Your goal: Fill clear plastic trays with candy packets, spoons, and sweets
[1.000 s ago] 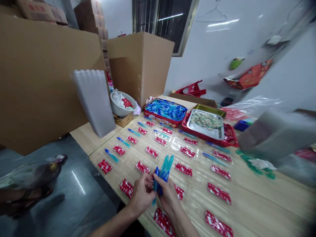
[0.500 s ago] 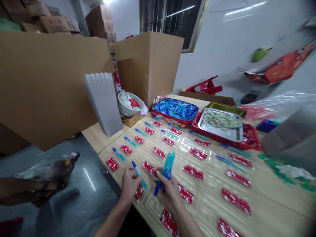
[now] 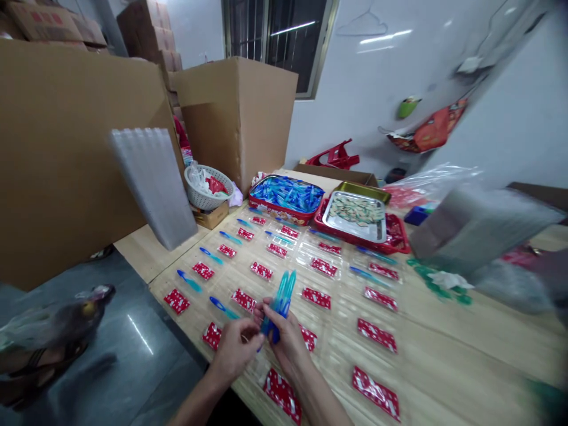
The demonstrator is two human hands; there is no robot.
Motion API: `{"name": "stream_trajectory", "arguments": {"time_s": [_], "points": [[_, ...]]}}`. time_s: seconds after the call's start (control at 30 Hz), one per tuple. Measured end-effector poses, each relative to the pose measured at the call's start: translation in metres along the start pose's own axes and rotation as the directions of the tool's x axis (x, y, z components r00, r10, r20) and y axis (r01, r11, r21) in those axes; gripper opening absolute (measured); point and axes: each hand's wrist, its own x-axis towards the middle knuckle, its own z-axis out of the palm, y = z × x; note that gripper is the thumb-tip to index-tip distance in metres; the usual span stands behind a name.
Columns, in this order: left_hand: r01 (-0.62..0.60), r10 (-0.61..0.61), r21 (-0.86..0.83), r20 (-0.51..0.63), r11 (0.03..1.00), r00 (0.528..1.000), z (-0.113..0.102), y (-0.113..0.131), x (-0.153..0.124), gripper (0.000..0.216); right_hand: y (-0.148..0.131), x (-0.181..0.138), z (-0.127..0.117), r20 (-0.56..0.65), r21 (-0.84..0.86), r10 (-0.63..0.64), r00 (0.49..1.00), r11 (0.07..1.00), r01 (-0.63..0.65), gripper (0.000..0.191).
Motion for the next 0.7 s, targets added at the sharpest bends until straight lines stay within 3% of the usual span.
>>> {"name": "stream_trajectory", "arguments": {"time_s": [0.07,0.17,0.27,0.33,0.4,0.47,0.53,0.6,0.7], "points": [[-0.03,0.029,0.016,0.068,0.999,0.997,0.012,0.003,0.0,0.01,-0.001,-0.001,-0.001,-0.002,0.012,-0.011,1.0,1.0,0.011,0.041],[-0.044,0.042,0.036,0.062,0.998,0.997,0.022,0.004,0.001,0.005,-0.003,-0.002,-0.005,-0.002,0.014,-0.019,1.0,1.0,0.019,0.041],[-0.035,0.026,0.08,0.122,0.996,0.992,0.017,0.01,0.003,0.008,-0.007,0.002,-0.012,-0.015,0.015,-0.033,0.999,0.999,0.034,0.043],[-0.06,0.02,0.208,0.187,0.976,0.982,0.005,0.017,0.01,0.01,-0.011,0.006,-0.017,-0.033,0.025,-0.053,0.998,0.998,0.054,0.043],[-0.163,0.053,0.451,0.246,0.878,0.968,-0.012,0.025,0.024,0.011,-0.014,0.011,-0.023,-0.053,0.04,-0.08,0.995,0.996,0.083,0.042],[-0.312,0.119,0.67,0.318,0.674,0.941,-0.031,0.033,0.046,0.014,-0.018,0.016,-0.029,-0.081,0.045,-0.099,0.992,0.994,0.103,0.042],[-0.412,0.172,0.766,0.378,0.494,0.91,-0.048,0.039,0.075,0.018,-0.021,0.018,-0.035,-0.103,0.038,-0.108,0.989,0.993,0.112,0.043],[-0.457,0.191,0.784,0.416,0.42,0.889,-0.061,0.043,0.105,0.024,-0.024,0.017,-0.04,-0.118,0.028,-0.109,0.987,0.993,0.113,0.045],[-0.483,0.182,0.782,0.449,0.395,0.875,-0.07,0.04,0.14,0.029,-0.027,0.014,-0.045,-0.131,0.021,-0.1,0.986,0.994,0.104,0.046]]}}
